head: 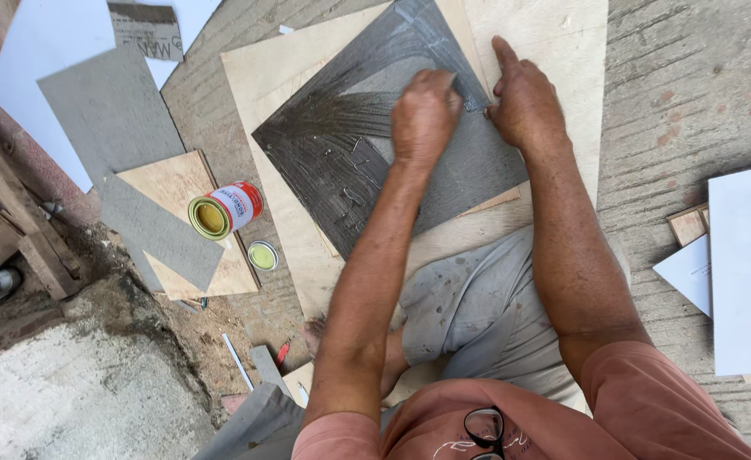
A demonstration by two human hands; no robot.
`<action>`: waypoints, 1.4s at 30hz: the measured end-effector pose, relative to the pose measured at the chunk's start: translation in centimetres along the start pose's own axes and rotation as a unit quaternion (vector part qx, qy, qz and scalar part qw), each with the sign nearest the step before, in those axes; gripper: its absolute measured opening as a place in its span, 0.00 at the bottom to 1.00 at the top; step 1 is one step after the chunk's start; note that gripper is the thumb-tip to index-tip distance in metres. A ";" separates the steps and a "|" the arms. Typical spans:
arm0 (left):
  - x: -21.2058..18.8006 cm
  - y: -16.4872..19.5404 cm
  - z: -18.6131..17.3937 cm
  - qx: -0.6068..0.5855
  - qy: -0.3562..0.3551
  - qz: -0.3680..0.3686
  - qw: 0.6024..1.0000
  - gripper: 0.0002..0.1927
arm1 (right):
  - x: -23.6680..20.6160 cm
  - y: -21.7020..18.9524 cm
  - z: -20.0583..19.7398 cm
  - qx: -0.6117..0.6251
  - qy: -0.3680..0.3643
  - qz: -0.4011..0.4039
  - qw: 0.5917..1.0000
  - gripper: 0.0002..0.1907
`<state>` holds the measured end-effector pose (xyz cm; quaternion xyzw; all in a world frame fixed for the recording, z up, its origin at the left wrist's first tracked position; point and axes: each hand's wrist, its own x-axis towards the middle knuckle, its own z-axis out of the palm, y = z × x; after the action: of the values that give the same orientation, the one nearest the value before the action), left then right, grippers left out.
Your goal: The person opens a can of yellow adhesive and uses a small white card to scoop and spread the glue onto a grey rectangular board. They repeatedly dip the card into the can and apply the adhesive in broad strokes across the board's surface.
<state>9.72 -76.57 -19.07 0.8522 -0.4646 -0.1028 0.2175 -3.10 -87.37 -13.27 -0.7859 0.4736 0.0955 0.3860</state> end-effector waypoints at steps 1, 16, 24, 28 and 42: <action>-0.1 -2.3 -2.2 -0.009 0.109 0.062 0.992 0.10 | 0.0 0.1 -0.1 -0.002 -0.002 0.008 1.000 0.52; 0.7 -1.8 -3.7 -0.046 0.070 -0.061 0.995 0.07 | -0.8 -0.1 -0.1 -0.001 -0.017 -0.004 1.000 0.49; -8.5 -22.4 -15.1 -0.165 0.160 -0.433 0.872 0.05 | -0.3 0.1 0.2 -0.020 -0.005 -0.004 1.000 0.46; -4.3 -18.4 -10.0 -0.080 0.093 -0.338 0.933 0.06 | -0.2 0.2 0.8 -0.029 -0.009 -0.003 1.000 0.44; 0.8 -13.1 -12.5 -0.124 0.064 -0.315 0.939 0.08 | -0.3 1.0 0.8 -0.045 0.008 -0.032 0.998 0.38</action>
<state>24.68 -67.63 -14.06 0.9259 -0.1411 -0.1679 0.3077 -3.93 -86.85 -14.17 -0.8178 0.4469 0.0984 0.3491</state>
